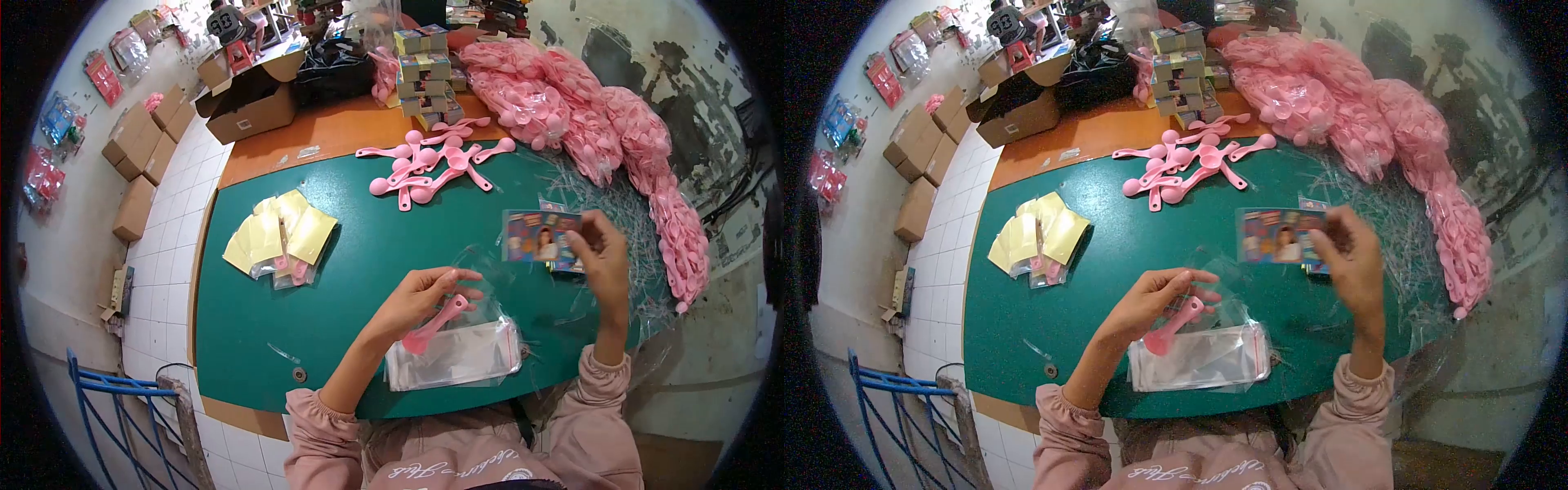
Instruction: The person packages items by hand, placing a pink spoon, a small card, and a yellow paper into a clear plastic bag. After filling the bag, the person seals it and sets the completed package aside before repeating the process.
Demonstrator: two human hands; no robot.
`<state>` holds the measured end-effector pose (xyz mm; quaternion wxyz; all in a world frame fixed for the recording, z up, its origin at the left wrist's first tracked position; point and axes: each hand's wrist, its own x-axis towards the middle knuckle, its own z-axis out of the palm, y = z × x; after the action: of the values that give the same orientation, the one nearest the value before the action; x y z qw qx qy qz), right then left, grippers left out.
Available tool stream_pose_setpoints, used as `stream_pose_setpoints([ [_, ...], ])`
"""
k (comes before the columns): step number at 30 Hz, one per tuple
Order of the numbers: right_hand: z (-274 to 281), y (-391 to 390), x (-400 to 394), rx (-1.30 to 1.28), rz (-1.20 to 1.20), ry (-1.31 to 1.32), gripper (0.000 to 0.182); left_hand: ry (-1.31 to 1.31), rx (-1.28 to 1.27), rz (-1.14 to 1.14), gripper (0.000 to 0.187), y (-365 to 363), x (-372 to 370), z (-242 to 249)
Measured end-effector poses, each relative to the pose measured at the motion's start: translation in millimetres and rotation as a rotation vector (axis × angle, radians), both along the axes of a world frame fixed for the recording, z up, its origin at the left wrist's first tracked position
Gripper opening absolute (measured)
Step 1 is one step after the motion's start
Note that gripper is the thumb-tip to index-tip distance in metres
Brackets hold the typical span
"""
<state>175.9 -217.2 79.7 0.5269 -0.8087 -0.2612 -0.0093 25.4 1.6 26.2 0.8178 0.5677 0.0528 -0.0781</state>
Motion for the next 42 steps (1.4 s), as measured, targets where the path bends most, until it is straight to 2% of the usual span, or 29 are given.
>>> stream_pose_setpoints([
  [2, 14, 23, -21, 0.097, 0.181, 0.13, 0.01, 0.007, 0.04, 0.011, 0.039, -2, -1, 7],
  [3, 22, 27, -27, 0.102, 0.184, 0.13, 0.01, 0.013, 0.077, 0.024, 0.038, -3, -2, 10],
  [5, 37, 33, -30, -0.156, 0.365, 0.116, 0.011, 0.017, 0.132, 0.034, 0.037, 1, 0, 2],
  [9, 38, 39, -23, -0.311, 0.447, 0.032, 0.014, 0.017, 0.156, 0.026, 0.035, -2, 0, -3],
  [11, 31, 46, -22, -0.34, 0.642, 0.122, 0.018, -0.051, 0.21, -0.034, 0.034, 0, 2, -7],
  [12, 25, 50, -21, -0.34, 0.641, 0.123, 0.018, -0.12, 0.265, -0.094, 0.036, 0, 3, -9],
  [14, 10, 61, -17, -0.488, 0.883, 0.026, 0.022, -0.126, 0.32, -0.073, 0.038, -3, 3, -2],
  [16, -10, 69, -16, -0.475, 0.89, -0.024, 0.021, -0.131, 0.374, -0.049, 0.044, -4, 3, 1],
  [18, -22, 73, -15, -0.22, 0.961, 0.077, 0.021, -0.066, 0.669, 0.087, 0.058, -2, -1, 2],
  [19, -22, 75, -14, -0.22, 0.963, 0.078, 0.021, -0.064, 0.668, 0.088, 0.058, 1, -2, 6],
  [21, -20, 76, -10, -0.258, 0.909, 0.411, 0.019, 0.108, 0.702, -0.075, 0.064, 13, -6, 19],
  [22, -22, 75, -7, -0.26, 0.908, 0.415, 0.019, 0.11, 0.699, -0.076, 0.064, 23, -8, 15],
  [24, -34, 71, 6, -0.009, 0.725, 0.548, 0.016, -0.053, 0.466, -0.148, 0.062, 45, -11, -3],
  [25, -41, 70, 12, -0.049, 0.669, 0.461, 0.016, -0.169, 0.434, -0.084, 0.057, 50, -10, -10],
  [26, -45, 70, 12, -0.048, 0.671, 0.465, 0.016, -0.164, 0.434, -0.083, 0.057, 54, -9, -13],
  [28, -47, 69, 11, 0.002, 0.602, 0.669, 0.017, -0.031, 0.185, 0.054, 0.051, 62, -6, -16],
  [31, -37, 67, 5, 0.006, 0.612, 0.749, 0.017, 0.009, 0.178, 0.079, 0.046, 61, -5, -17],
  [34, -51, 65, 14, -0.037, 0.666, 0.611, 0.013, 0.021, 0.163, 0.071, 0.046, 55, -6, -8],
  [36, -52, 65, 10, -0.055, 0.631, 0.61, 0.012, 0.014, 0.165, 0.056, 0.046, 53, -5, -9],
  [38, -52, 69, 7, -0.075, 0.599, 0.605, 0.011, -0.061, 0.241, 0.147, 0.047, 52, -3, -21],
  [39, -53, 71, 7, -0.02, 0.506, 0.445, 0.012, -0.064, 0.241, 0.149, 0.047, 50, 0, -28],
  [40, -52, 73, 5, 0.034, 0.411, 0.287, 0.014, -0.1, 0.432, 0.327, 0.051, 45, 4, -36],
  [41, -50, 76, -1, 0.033, 0.41, 0.287, 0.014, -0.133, 0.622, 0.505, 0.055, 40, 5, -42],
  [42, -43, 80, -11, 0.01, 0.413, 0.175, 0.017, -0.132, 0.621, 0.504, 0.055, 32, 3, -39],
])
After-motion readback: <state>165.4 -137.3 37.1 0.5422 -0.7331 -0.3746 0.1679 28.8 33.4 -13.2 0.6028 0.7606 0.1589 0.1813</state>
